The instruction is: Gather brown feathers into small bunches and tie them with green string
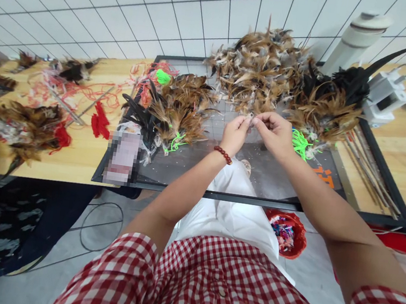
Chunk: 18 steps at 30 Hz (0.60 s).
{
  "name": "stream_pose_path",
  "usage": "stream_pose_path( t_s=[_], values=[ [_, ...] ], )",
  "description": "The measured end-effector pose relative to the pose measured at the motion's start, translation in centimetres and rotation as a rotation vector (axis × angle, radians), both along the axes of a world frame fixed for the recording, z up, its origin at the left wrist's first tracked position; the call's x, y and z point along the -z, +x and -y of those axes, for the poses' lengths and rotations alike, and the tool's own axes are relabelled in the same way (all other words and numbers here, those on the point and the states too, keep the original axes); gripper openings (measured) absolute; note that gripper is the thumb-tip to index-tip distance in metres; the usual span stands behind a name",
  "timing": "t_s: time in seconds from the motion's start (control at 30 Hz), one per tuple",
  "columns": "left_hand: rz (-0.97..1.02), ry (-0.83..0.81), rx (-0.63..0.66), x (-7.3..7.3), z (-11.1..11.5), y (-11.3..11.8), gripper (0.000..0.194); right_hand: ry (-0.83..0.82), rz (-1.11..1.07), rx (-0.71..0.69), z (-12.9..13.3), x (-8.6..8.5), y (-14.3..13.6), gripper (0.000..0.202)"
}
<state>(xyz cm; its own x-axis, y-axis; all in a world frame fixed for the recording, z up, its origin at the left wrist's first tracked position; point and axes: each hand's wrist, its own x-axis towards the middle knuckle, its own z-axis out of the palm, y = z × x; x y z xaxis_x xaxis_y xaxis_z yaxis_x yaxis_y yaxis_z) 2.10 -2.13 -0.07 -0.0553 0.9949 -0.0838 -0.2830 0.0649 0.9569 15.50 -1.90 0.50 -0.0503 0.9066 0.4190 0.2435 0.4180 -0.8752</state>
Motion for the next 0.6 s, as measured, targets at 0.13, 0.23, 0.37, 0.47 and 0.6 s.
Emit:
stream_pose_path(
  t_s=[0.13,0.23,0.37,0.47,0.6],
  values=[
    [-0.001,-0.050,0.119,-1.1,0.9,0.1,0.030,-0.016,-0.022,0.009,0.1,-0.3,0.1,0.038],
    [0.012,-0.064,0.165,-1.9,1.4,0.1,0.031,-0.037,-0.067,-0.011,-0.1,-0.4,0.1,0.045],
    [0.056,-0.096,0.257,-2.7,1.6,-0.1,0.032,-0.105,-0.212,-0.046,-0.5,-0.5,0.3,0.053],
    [0.131,-0.137,0.332,-3.1,1.7,-0.3,0.033,-0.203,-0.335,-0.138,-0.6,-0.7,0.5,0.061],
    [0.192,-0.187,0.450,-3.6,2.0,-0.6,0.033,-0.304,-0.382,-0.294,-0.2,-1.2,0.6,0.060]
  ],
)
